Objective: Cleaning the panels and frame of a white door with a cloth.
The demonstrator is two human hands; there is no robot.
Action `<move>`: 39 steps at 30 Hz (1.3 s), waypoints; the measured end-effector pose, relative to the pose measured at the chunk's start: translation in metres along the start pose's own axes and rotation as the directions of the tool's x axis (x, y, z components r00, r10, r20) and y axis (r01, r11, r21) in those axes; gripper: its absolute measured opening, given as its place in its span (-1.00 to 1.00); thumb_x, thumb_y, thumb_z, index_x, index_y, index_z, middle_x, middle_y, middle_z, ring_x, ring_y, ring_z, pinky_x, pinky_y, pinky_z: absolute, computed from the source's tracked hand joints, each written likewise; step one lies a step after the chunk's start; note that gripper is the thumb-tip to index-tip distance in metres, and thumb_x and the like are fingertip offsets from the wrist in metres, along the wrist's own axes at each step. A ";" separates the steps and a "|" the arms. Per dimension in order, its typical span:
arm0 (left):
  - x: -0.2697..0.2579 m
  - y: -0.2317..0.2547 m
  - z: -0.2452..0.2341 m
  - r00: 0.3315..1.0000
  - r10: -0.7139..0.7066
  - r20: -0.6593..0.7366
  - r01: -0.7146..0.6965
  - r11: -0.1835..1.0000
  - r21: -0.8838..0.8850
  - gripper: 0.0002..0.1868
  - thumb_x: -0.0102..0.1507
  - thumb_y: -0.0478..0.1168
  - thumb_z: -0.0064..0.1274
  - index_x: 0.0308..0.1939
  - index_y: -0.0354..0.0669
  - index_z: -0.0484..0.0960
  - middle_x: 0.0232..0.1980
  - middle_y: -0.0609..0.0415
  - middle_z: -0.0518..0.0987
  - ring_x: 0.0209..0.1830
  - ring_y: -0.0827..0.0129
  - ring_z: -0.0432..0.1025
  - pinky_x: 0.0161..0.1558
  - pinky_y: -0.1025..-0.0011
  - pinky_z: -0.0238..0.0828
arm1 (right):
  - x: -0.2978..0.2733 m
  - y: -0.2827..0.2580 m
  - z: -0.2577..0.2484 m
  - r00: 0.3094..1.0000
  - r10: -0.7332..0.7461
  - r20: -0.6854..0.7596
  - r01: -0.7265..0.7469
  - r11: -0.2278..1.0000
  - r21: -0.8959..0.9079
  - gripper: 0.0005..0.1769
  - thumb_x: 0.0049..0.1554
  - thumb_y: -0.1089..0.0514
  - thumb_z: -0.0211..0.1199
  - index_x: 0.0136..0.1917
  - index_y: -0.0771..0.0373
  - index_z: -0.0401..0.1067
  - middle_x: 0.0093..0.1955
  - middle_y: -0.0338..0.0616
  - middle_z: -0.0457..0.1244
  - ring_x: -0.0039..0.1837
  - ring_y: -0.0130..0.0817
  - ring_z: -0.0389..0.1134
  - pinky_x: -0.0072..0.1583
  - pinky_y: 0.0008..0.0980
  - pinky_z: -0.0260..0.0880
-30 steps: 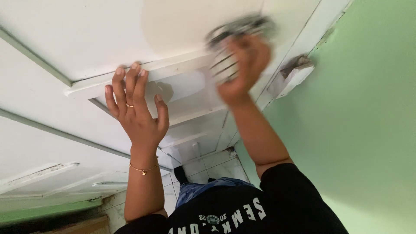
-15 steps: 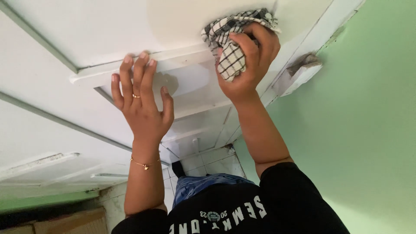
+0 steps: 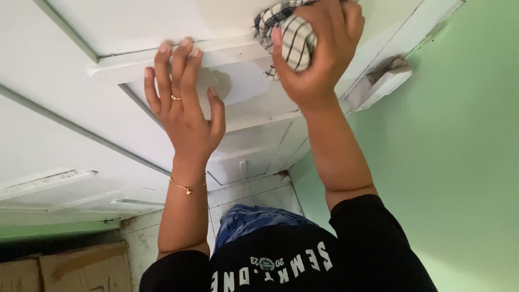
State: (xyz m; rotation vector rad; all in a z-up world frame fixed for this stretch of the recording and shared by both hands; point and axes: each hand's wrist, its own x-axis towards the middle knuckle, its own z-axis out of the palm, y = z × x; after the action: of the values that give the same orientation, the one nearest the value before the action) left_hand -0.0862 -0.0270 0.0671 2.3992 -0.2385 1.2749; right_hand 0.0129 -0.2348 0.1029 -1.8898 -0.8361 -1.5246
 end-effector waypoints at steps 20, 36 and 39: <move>0.003 -0.012 -0.023 0.997 0.042 0.069 -0.041 0.999 -0.015 -0.36 0.33 -0.35 0.01 0.53 -0.10 0.33 0.59 0.11 0.31 0.68 0.20 0.05 0.66 0.14 -0.27 | 0.039 -0.068 0.040 0.999 -0.051 0.000 0.051 0.998 0.020 -0.58 0.03 0.11 0.51 0.11 0.19 0.43 -0.03 -0.22 0.31 0.03 -0.18 0.28 0.06 -0.17 0.11; 0.003 -0.018 -0.023 0.996 0.069 0.051 -0.068 0.997 -0.022 -0.36 0.34 -0.37 -0.02 0.53 -0.07 0.33 0.60 0.18 0.31 0.68 0.27 0.06 0.66 0.20 -0.27 | 0.020 -0.025 0.030 0.991 -0.113 -0.073 0.111 0.994 -0.018 -0.62 0.09 0.19 0.47 0.15 0.22 0.46 0.09 -0.08 0.33 0.15 -0.03 0.34 0.21 -0.11 0.28; 0.003 -0.017 -0.024 0.996 0.072 0.051 -0.071 0.997 -0.023 -0.35 0.33 -0.38 -0.02 0.53 -0.07 0.33 0.59 0.17 0.32 0.67 0.27 0.06 0.66 0.20 -0.26 | 0.009 -0.014 0.026 0.999 -0.015 -0.053 0.011 0.998 -0.065 -0.59 0.15 0.19 0.47 0.23 0.25 0.43 0.16 -0.08 0.34 0.21 0.04 0.31 0.26 -0.10 0.31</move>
State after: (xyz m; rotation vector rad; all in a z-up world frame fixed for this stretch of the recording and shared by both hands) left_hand -0.0970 -0.0007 0.0772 2.4274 -0.3549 1.2359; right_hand 0.0198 -0.2056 0.1074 -1.8839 -0.7859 -1.6203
